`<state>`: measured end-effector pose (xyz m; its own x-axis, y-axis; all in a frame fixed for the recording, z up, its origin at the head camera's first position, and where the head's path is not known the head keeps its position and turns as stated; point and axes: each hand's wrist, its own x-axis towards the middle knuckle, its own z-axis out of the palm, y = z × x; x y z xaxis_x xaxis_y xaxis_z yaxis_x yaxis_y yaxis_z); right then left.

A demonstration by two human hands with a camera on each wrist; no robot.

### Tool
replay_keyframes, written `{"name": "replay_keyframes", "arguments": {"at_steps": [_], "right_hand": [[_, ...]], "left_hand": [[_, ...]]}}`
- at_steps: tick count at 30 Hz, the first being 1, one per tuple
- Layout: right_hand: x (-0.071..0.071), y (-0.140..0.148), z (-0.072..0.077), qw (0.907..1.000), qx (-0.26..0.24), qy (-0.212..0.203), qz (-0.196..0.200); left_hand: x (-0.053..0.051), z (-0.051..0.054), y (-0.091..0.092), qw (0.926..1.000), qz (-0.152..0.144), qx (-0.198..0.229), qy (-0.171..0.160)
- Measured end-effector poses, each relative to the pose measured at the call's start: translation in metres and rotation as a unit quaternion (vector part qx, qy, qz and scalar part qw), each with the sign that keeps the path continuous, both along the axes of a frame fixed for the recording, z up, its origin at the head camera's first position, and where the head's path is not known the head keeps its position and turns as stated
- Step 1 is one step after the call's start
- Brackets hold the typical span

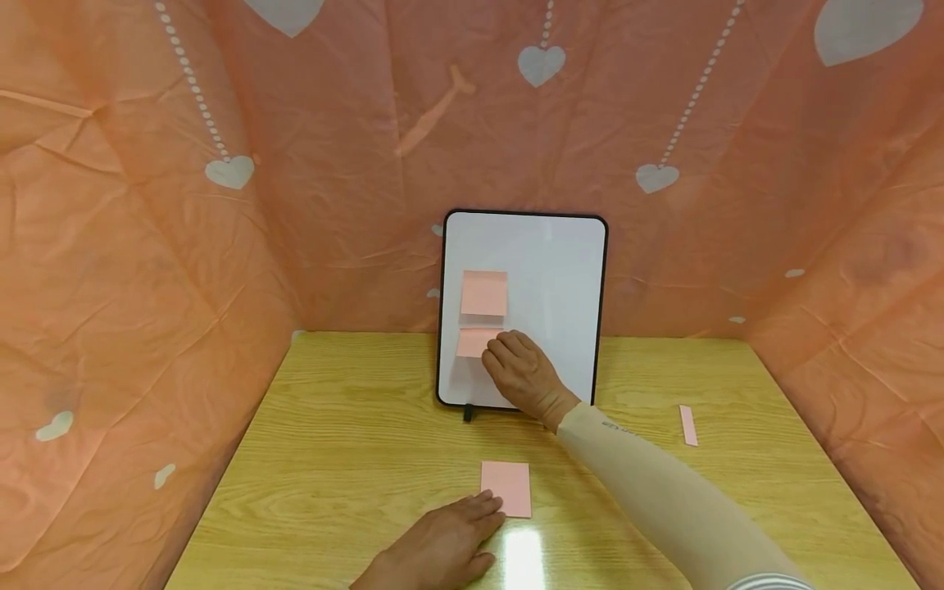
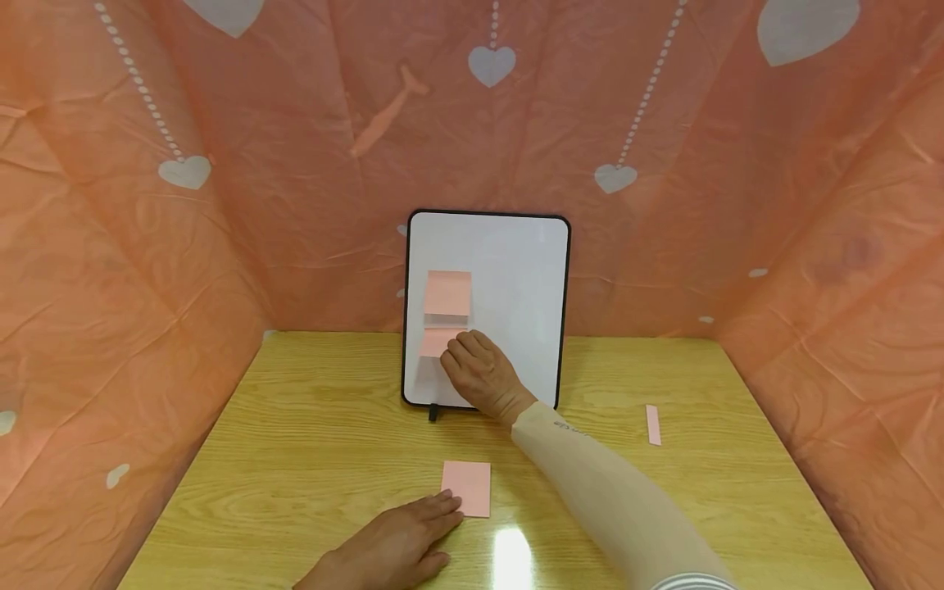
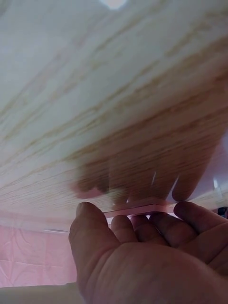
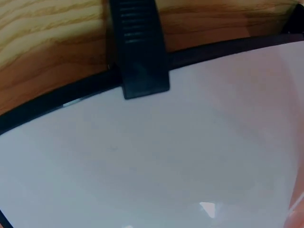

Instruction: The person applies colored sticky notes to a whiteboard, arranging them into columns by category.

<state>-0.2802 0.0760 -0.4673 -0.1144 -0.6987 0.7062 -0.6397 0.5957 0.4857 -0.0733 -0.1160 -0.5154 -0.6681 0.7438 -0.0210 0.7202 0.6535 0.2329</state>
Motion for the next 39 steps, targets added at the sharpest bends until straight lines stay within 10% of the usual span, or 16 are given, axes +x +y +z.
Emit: {"name": "replay_keyframes", "arguments": {"at_steps": [39], "right_hand": [[-0.0056, -0.0017, -0.0068, 0.9993, 0.008, -0.027, -0.025]], "left_hand": [[-0.0038, -0.0021, -0.0026, 0.9996, -0.001, 0.028, 0.001]]}}
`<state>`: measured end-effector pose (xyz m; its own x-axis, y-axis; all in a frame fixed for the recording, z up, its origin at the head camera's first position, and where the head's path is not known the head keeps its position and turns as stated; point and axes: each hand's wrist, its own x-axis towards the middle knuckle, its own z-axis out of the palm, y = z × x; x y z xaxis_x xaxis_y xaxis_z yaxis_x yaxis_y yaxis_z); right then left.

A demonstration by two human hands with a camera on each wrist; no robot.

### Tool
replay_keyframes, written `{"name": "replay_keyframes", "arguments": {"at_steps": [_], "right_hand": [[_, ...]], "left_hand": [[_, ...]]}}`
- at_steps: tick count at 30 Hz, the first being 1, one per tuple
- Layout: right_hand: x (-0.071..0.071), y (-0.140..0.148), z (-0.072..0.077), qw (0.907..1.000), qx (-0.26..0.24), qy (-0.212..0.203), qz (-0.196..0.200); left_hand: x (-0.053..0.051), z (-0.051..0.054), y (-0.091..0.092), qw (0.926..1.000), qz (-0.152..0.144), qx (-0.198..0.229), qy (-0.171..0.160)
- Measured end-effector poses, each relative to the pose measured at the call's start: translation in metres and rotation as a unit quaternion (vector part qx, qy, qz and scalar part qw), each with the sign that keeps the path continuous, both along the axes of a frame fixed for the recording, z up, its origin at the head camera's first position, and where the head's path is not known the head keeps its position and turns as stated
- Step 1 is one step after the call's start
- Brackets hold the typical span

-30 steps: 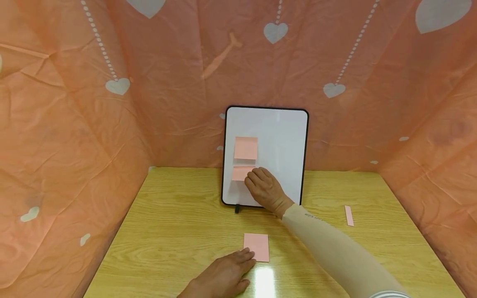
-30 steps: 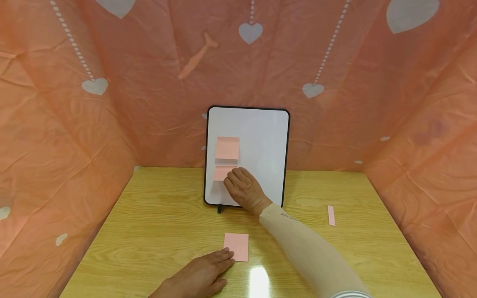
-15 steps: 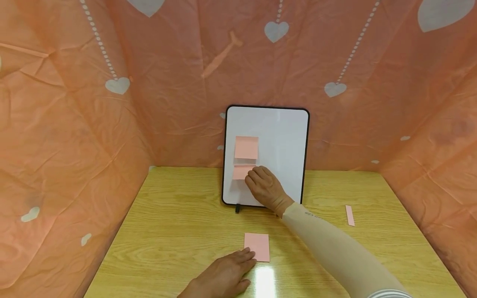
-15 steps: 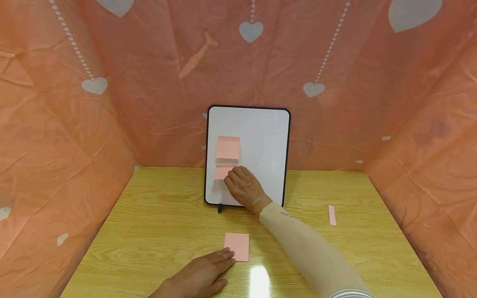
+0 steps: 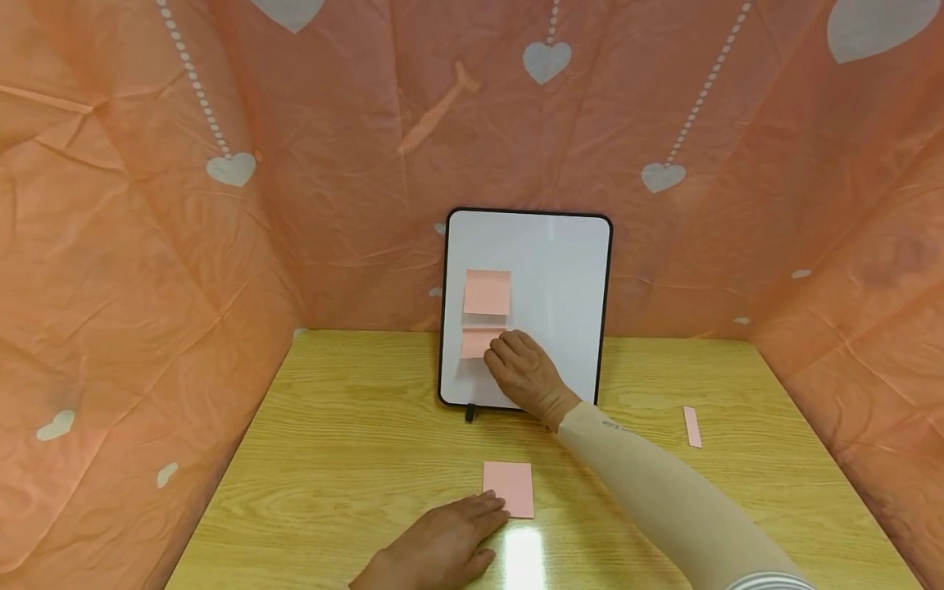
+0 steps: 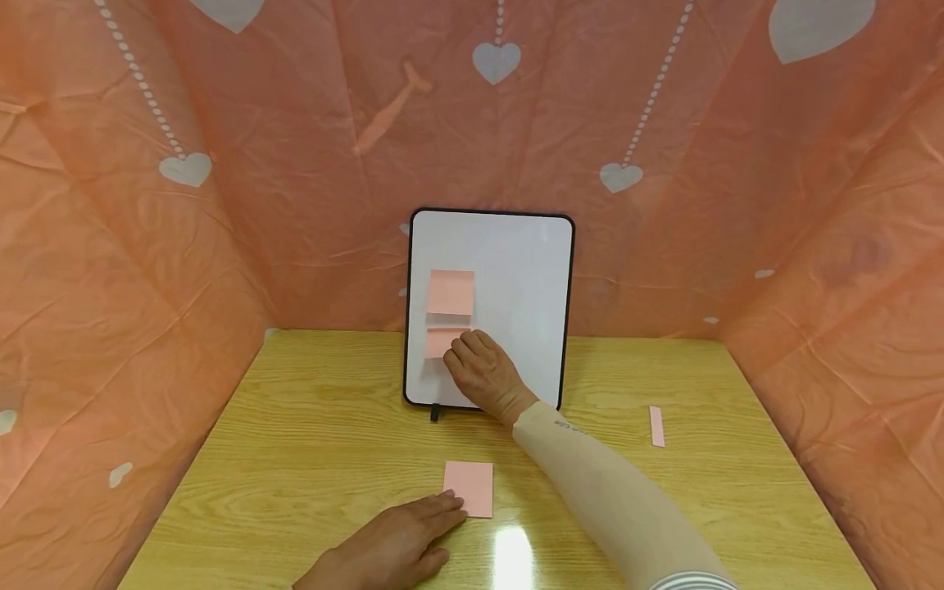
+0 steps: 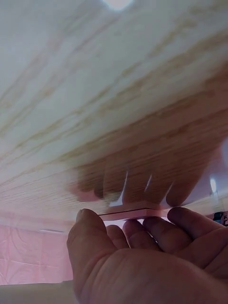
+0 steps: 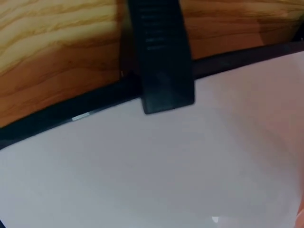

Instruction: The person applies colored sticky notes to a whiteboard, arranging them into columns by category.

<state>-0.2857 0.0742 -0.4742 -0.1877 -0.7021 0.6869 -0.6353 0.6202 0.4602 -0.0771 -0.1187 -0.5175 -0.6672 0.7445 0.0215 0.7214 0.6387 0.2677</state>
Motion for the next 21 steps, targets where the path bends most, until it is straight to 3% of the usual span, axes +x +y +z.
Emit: {"name": "replay_keyframes", "arguments": {"at_steps": [21], "right_hand": [[-0.004, 0.003, -0.012, 0.9990, 0.028, -0.034, -0.002]], "left_hand": [[-0.002, 0.004, 0.001, 0.9999, -0.011, -0.009, 0.005]]}}
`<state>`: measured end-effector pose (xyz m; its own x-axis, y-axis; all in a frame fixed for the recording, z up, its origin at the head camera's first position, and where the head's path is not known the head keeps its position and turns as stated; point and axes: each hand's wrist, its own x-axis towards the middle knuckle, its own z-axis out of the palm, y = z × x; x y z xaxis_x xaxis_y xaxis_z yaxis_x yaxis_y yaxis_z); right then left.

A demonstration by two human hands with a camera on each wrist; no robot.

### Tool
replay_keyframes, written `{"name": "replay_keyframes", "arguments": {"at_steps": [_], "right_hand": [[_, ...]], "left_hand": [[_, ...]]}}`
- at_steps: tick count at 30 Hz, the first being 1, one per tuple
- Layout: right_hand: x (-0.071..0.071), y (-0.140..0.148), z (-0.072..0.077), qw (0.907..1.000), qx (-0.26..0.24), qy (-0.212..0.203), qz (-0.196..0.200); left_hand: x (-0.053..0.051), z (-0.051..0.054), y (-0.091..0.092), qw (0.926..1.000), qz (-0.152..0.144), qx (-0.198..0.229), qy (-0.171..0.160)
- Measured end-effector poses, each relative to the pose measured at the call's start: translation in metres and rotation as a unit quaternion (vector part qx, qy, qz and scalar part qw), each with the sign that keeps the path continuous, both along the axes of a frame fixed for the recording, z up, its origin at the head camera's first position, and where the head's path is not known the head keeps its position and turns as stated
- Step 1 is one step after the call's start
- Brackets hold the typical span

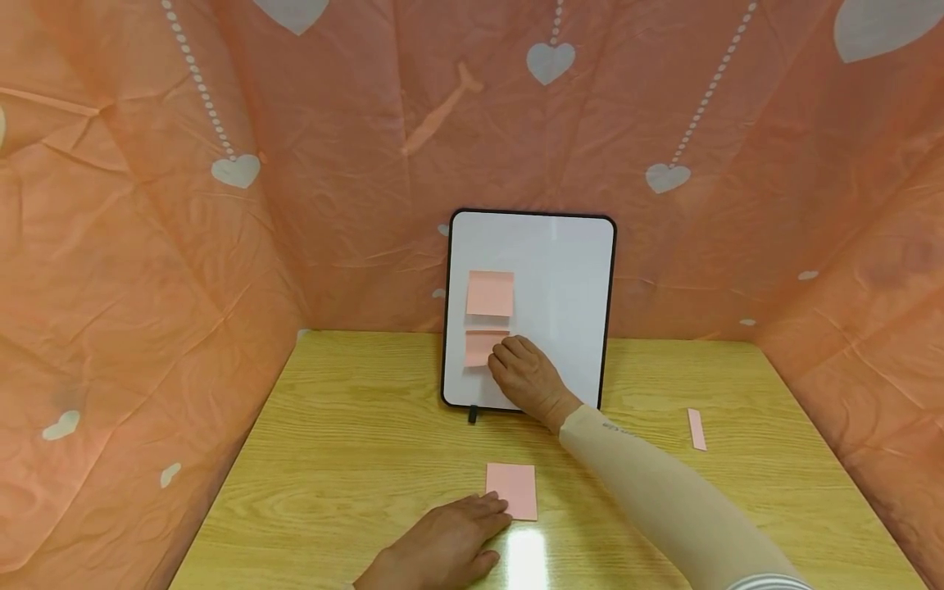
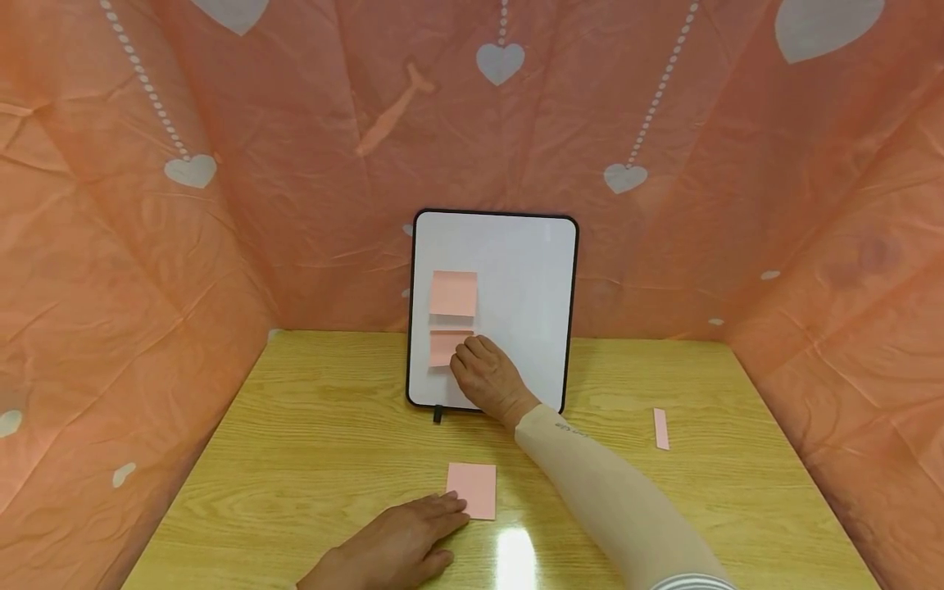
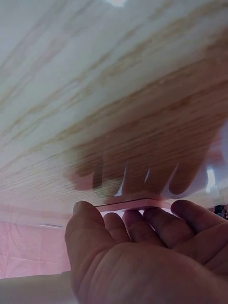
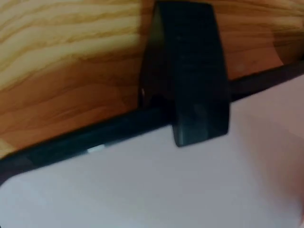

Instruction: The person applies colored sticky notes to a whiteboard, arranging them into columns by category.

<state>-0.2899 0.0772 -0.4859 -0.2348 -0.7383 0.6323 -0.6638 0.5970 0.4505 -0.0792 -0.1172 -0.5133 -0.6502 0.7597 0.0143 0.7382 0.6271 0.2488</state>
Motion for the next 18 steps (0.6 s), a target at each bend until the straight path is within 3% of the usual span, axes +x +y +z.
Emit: {"name": "replay_keyframes", "arguments": {"at_steps": [10, 18], "right_hand": [[0.0003, 0.0000, -0.0024, 0.9999, 0.001, -0.009, -0.008], [0.0014, -0.0012, -0.0038, 0.9998, -0.009, -0.017, -0.010]], "left_hand": [[0.0000, 0.0010, 0.0012, 0.9998, 0.008, -0.001, -0.018], [-0.0006, -0.0024, 0.0014, 0.9999, 0.008, 0.004, -0.009]]}}
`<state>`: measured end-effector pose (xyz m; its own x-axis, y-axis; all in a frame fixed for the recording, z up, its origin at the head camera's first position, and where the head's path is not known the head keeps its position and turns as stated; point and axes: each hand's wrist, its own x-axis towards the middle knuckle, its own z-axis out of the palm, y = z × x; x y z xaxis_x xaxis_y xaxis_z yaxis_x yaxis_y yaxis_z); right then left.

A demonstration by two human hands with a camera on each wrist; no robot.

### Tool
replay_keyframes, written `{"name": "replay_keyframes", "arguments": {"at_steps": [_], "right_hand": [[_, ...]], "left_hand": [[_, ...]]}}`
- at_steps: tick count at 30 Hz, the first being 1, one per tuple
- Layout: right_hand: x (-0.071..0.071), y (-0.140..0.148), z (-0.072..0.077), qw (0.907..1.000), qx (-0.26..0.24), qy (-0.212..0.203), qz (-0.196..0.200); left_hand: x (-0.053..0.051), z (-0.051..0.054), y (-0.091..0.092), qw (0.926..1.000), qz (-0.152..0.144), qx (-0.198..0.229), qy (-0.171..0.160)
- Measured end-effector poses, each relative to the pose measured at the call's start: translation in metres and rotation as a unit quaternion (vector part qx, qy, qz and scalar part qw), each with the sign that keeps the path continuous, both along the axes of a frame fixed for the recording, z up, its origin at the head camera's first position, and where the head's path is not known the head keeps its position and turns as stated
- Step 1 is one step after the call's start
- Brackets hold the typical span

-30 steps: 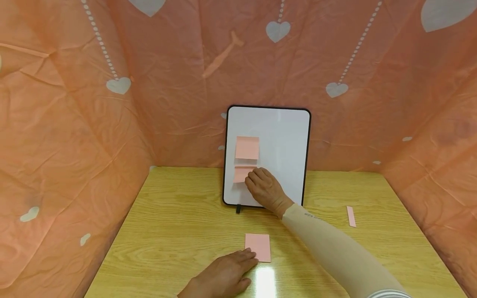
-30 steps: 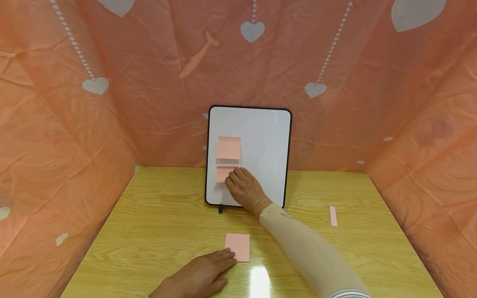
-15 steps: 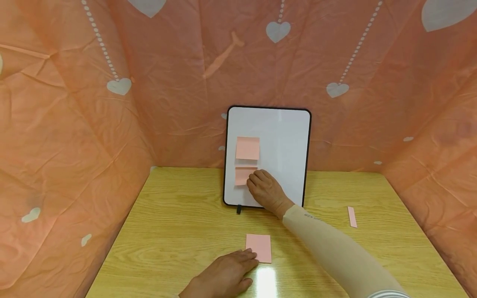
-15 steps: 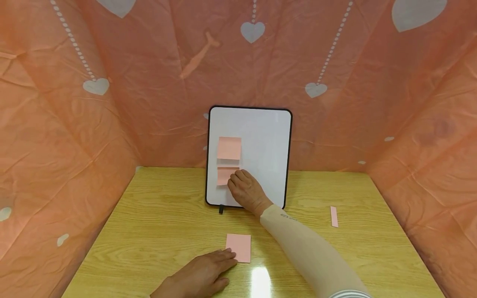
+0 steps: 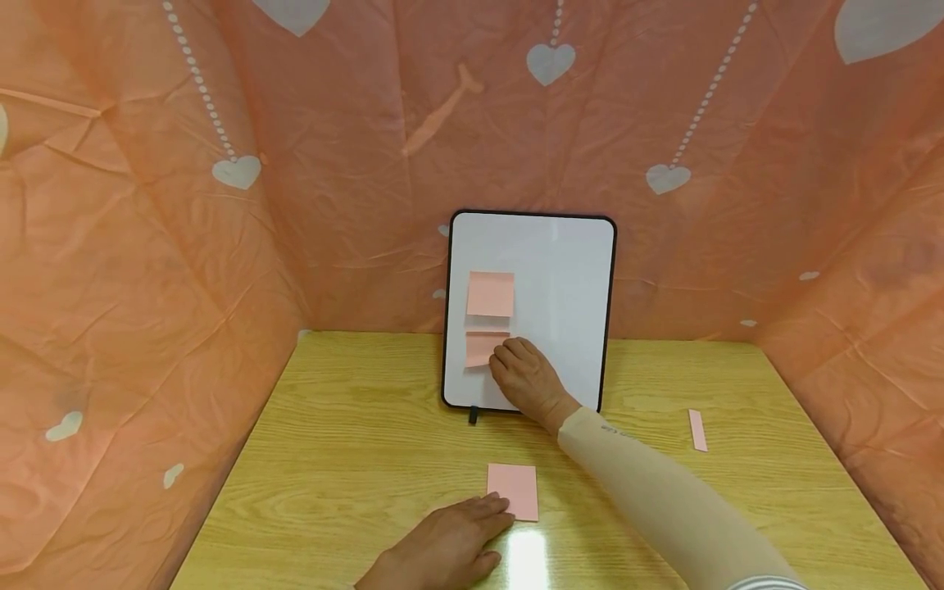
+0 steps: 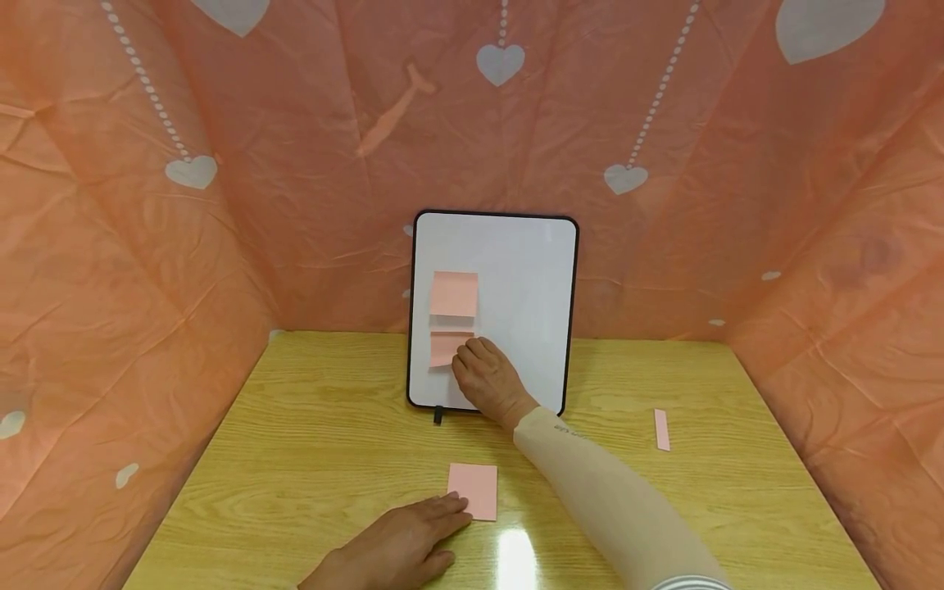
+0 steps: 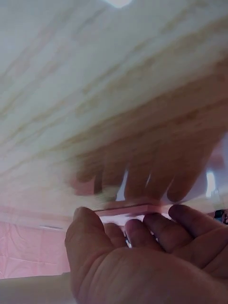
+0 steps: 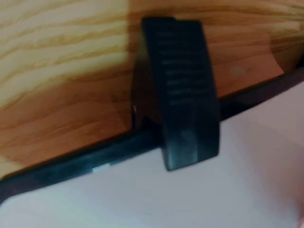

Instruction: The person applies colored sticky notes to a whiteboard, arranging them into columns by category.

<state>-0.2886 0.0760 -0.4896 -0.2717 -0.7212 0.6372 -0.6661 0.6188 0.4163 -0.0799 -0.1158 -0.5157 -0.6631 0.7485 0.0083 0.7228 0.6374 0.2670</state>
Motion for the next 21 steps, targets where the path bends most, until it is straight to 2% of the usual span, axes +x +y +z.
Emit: {"name": "replay_keyframes", "arguments": {"at_steps": [4, 9, 14, 17, 21], "right_hand": [[0.002, 0.001, -0.001, 0.9999, 0.007, -0.001, -0.015], [0.006, 0.002, -0.002, 0.9995, 0.013, -0.005, -0.027], [0.010, 0.004, -0.003, 0.9989, 0.027, -0.010, -0.036], [0.011, 0.005, -0.003, 0.9985, 0.033, -0.017, -0.040], [0.015, 0.004, -0.003, 0.9974, 0.037, -0.029, -0.055]], "left_hand": [[-0.001, -0.003, 0.000, 0.9999, 0.000, 0.014, -0.007], [-0.002, -0.003, 0.001, 0.9988, 0.013, 0.043, -0.018], [-0.006, 0.000, 0.001, 0.9972, 0.029, 0.068, 0.012], [-0.016, 0.005, -0.001, 0.9956, 0.066, 0.056, 0.035], [-0.041, 0.019, -0.010, 0.9897, 0.127, 0.032, 0.057]]}}
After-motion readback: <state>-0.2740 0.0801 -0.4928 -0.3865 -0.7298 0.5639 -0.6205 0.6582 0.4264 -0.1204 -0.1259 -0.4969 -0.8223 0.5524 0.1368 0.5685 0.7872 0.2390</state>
